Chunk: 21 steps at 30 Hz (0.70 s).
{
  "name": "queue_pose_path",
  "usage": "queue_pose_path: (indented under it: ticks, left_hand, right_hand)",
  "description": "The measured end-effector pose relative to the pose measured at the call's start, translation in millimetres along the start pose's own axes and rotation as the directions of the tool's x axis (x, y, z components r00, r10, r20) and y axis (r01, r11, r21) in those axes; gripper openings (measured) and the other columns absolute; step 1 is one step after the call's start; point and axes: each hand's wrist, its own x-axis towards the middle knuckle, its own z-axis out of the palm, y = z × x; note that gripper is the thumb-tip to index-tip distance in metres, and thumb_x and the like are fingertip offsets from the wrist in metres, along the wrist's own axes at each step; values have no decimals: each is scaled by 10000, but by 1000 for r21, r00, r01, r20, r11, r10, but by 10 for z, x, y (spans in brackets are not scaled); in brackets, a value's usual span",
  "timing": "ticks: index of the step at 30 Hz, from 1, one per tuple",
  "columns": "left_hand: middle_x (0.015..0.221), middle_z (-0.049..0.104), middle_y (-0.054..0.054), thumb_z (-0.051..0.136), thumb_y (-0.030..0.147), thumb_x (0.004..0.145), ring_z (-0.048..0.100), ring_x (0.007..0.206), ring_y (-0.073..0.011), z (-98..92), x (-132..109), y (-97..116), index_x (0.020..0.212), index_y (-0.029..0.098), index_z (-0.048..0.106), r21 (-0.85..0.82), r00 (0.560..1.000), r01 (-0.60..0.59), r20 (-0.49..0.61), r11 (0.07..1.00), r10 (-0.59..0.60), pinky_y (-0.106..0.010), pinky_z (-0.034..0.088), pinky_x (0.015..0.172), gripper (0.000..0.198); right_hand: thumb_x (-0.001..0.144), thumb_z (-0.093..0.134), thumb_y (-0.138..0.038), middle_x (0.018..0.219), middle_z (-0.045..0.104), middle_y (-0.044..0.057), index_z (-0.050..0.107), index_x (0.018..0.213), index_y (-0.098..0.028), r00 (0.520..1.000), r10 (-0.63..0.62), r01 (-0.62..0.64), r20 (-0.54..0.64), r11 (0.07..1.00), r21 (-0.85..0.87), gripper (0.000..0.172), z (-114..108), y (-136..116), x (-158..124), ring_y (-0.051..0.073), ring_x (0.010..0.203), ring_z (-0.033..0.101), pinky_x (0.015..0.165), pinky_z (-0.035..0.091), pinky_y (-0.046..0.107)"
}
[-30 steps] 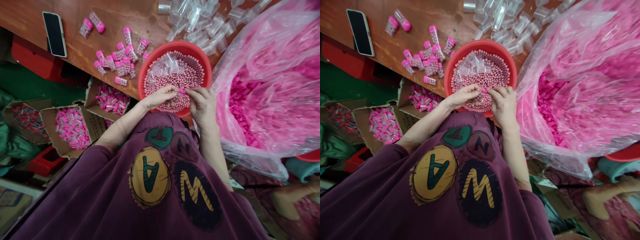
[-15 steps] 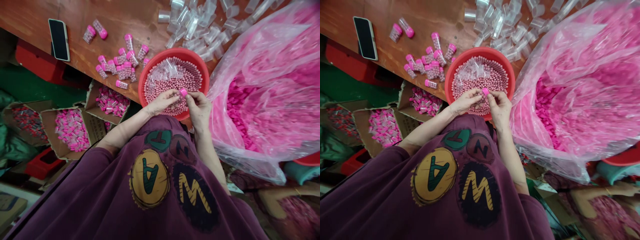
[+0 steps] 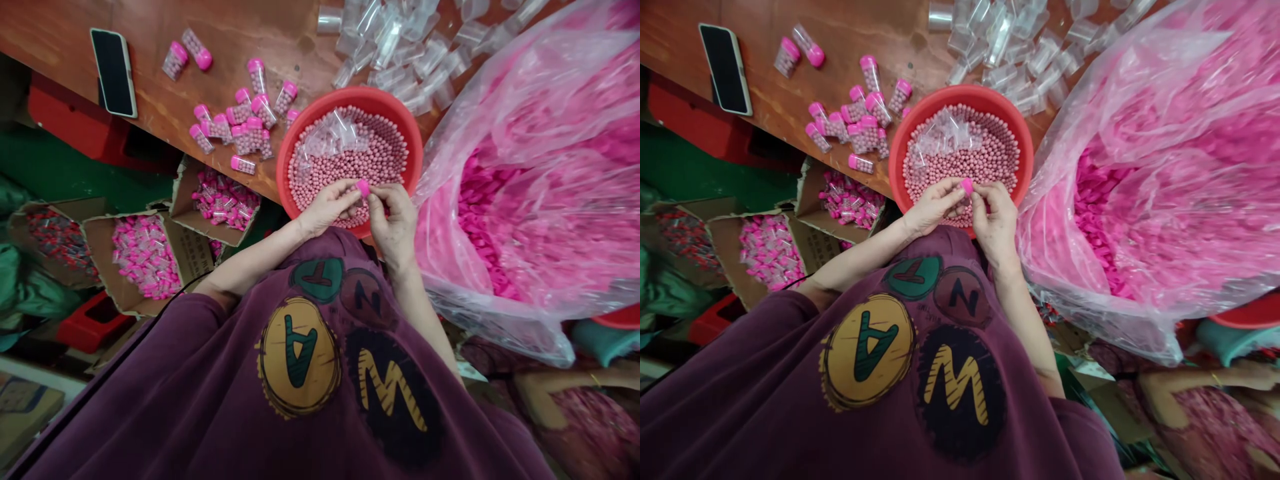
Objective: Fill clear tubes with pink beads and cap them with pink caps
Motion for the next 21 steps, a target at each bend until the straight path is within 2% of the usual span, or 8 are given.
queue_pose_path:
  ticks: [4,6,8,11,13,15,17,21]
  left_hand:
    - [998,773,-6,880,466,1091,731,839,-121,-65,-3,33,1190,234,787,10,1000,-21,2,1000,21,-261,565,740,269]
    - [1005,794,-13,908,495,1066,773,888,-145,-105,5,52,1190,235,797,38,1000,-28,3,999,28,-276,592,774,308]
    - [1015,814,-18,965,491,1013,802,944,-164,-134,17,60,1184,225,813,61,999,-43,4,997,43,-292,615,840,351]
    - [1051,838,-26,1036,442,937,806,994,-168,-149,33,50,1170,187,845,90,998,-62,13,994,61,-320,622,966,395]
    - [1057,845,-27,1041,409,926,795,993,-160,-143,32,39,1166,169,862,101,998,-64,19,993,62,-329,617,1002,384]
    - [1046,848,-26,1028,384,937,783,976,-151,-137,24,33,1162,165,868,109,998,-56,23,992,54,-321,614,989,352]
    - [1040,856,-26,1011,361,952,775,955,-144,-141,22,34,1155,171,863,113,999,-44,15,993,43,-306,613,952,315]
    - [991,863,-20,944,379,1019,780,922,-156,-192,87,35,1127,216,837,80,993,-38,-105,996,47,-301,615,884,223]
  right_hand:
    - [1183,623,-439,1418,773,84,823,1447,-371,995,-16,13,100,1000,25,338,-16,-57,-96,289,1356,756,1210,669,566]
    - [1176,648,-471,1467,741,73,770,1545,-428,998,25,-28,63,999,44,391,6,5,-141,291,1410,734,1272,647,586]
    - [1153,707,-573,1418,752,70,705,1595,-448,997,81,-79,-17,991,106,459,60,127,-175,287,1339,761,1237,678,571]
    - [1103,769,-710,1323,776,77,649,1611,-404,989,120,-106,-82,981,160,605,169,320,-205,293,1221,792,1136,728,561]
    - [1097,781,-732,1407,769,97,606,1656,-394,986,134,-121,-95,983,136,677,228,411,-214,297,1243,795,1138,728,570]
    - [1098,792,-727,1538,726,116,523,1729,-424,984,141,-121,-113,979,163,750,270,483,-219,292,1273,800,1146,728,565]
    - [1107,787,-719,1585,696,123,470,1754,-444,978,152,-114,-145,964,241,771,304,563,-230,291,1314,806,1154,730,566]
    - [1140,720,-729,1578,693,136,506,1715,-417,948,232,-156,-218,935,318,689,398,708,-325,316,1461,768,1234,700,623]
